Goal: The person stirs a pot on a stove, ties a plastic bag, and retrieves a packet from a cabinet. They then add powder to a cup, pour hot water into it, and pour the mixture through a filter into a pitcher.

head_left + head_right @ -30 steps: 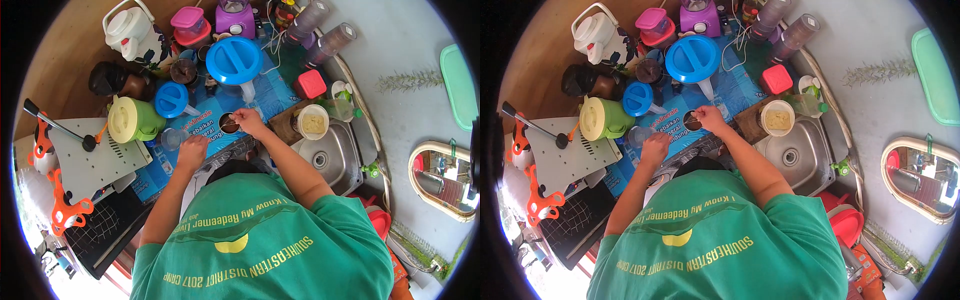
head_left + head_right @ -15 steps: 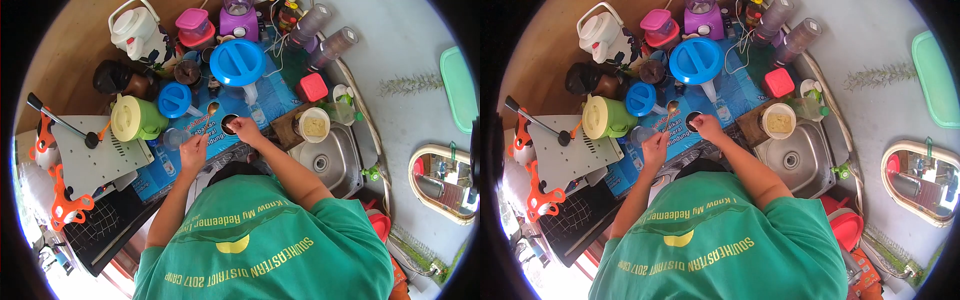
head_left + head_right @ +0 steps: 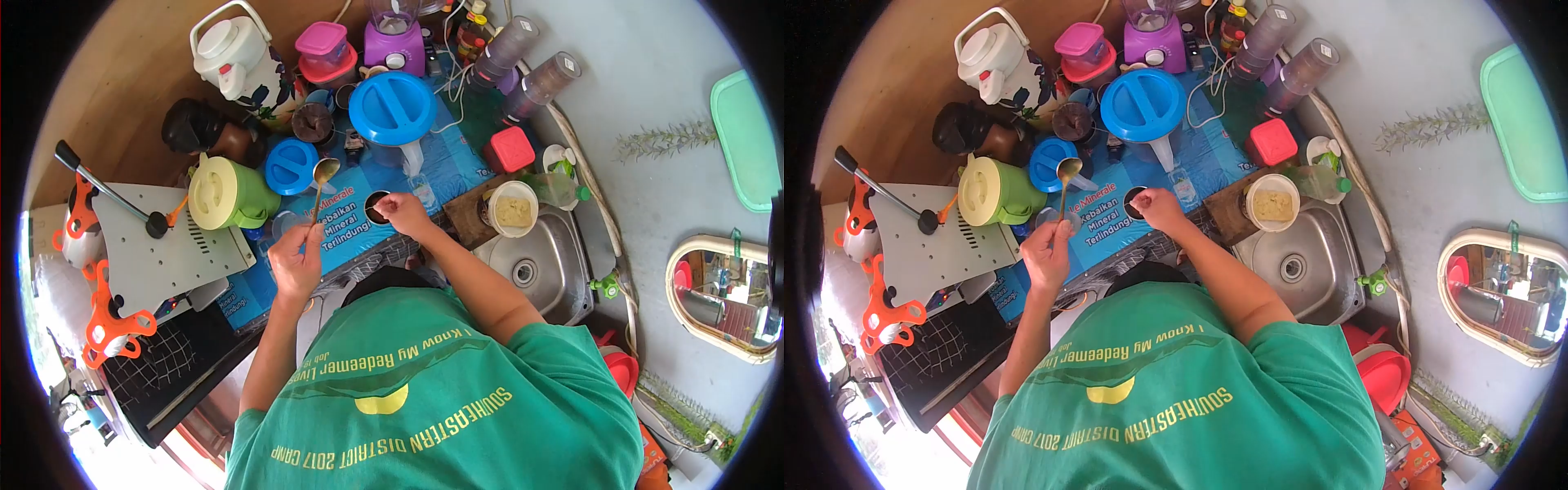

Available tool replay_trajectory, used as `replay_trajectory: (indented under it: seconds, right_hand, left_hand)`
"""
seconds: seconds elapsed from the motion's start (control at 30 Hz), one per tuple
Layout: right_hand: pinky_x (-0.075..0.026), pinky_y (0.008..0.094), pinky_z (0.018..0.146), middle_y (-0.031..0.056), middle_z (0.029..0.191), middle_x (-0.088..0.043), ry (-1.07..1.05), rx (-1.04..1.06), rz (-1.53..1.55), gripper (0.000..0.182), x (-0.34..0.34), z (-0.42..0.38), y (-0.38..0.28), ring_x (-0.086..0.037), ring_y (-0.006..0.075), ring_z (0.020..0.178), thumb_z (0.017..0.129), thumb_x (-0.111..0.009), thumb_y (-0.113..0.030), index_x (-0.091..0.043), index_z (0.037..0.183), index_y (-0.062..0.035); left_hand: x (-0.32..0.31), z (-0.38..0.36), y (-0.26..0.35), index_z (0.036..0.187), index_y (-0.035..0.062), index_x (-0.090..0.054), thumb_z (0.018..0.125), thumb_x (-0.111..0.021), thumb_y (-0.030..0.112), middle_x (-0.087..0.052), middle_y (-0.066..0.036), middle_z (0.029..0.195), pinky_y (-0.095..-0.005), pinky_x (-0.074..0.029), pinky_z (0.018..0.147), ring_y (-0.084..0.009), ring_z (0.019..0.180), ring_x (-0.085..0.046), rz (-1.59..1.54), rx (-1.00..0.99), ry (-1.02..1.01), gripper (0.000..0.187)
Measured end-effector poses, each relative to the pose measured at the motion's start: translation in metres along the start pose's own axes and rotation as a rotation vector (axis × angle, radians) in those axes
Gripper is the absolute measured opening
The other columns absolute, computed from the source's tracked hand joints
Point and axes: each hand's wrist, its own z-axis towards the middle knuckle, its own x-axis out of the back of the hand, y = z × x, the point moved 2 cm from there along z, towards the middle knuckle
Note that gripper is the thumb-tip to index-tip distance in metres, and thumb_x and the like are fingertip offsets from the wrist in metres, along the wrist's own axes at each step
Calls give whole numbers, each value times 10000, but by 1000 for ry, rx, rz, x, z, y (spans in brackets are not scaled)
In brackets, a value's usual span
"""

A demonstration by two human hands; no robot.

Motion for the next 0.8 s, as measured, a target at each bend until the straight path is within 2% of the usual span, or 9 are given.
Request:
replay_trajectory:
  seconds: [0.2, 0.3, 0.37, 0.4, 0.5, 0.57, 0.6, 0.67, 0.8]
  right_hand:
    - [-489, 282, 567, 52, 733, -693, -7, 69, 5, 222, 28, -15, -33, -628, 118, 627, 895, -734, -214, -731, 975, -7]
    - [-478, 260, 558, 28, 745, -690, 23, 23, 157, 222, 52, -32, -61, -616, 98, 629, 917, -713, -214, -736, 1004, -10]
    - [-477, 247, 578, 32, 817, -701, -65, -152, 338, 242, 69, -43, -72, -611, 84, 649, 949, -682, -228, -731, 1047, -12]
    - [-477, 247, 578, 32, 817, -701, -62, -149, 336, 242, 75, -46, -71, -611, 84, 649, 949, -682, -228, -731, 1047, -12]
    - [-500, 247, 623, 76, 915, -721, -91, -201, 554, 276, 87, -57, -73, -653, 98, 711, 975, -647, -215, -693, 1121, 15]
    - [-541, 260, 726, 101, 1054, -705, -129, -258, 746, 327, 92, -66, -81, -688, 133, 827, 990, -623, -209, -632, 1234, 9]
    - [-541, 260, 726, 101, 1054, -705, -119, -252, 748, 327, 93, -69, -81, -688, 133, 827, 990, -623, -209, -632, 1234, 9]
    - [-558, 291, 844, 121, 1136, -682, -143, -184, 890, 348, 95, -78, -82, -697, 172, 929, 996, -607, -193, -595, 1270, 20]
    - [-559, 320, 909, 134, 1156, -674, -20, -144, 894, 332, 103, -105, -71, -696, 198, 972, 986, -617, -165, -599, 1252, 33]
  left_hand:
    - [6, -12, 2, 869, -31, -692, 932, -675, 125, -701, -113, 763, -288, -492, 621, -151, 663, -639, -4, -62, 11, 170]
    - [11, -17, 4, 876, -34, -692, 927, -677, 121, -703, -119, 776, -291, -495, 624, -158, 665, -643, -9, -73, 16, 163]
    - [14, -18, 4, 874, -34, -693, 927, -674, 119, -701, -118, 766, -290, -495, 626, -156, 666, -642, -7, -57, 15, 164]
    - [15, -19, 2, 874, -34, -693, 927, -674, 119, -701, -118, 766, -290, -495, 626, -156, 666, -642, -10, -61, 18, 164]
    - [15, -23, -6, 874, -32, -694, 928, -671, 120, -697, -113, 754, -291, -491, 620, -153, 662, -637, -11, -44, 29, 163]
    - [15, -25, -6, 876, -24, -688, 904, -700, 88, -678, -149, 751, -306, -480, 576, -212, 620, -638, -27, -36, 22, 116]
    - [15, -25, -5, 876, -24, -688, 904, -700, 88, -678, -149, 751, -306, -480, 576, -212, 620, -638, -31, -46, 18, 116]
    - [15, -26, -2, 876, -23, -692, 905, -697, 90, -681, -147, 750, -307, -484, 586, -209, 628, -640, -50, -49, 12, 117]
    - [15, -27, 0, 864, -27, -692, 906, -688, 83, -681, -149, 746, -306, -486, 598, -208, 635, -642, -28, -74, -54, 117]
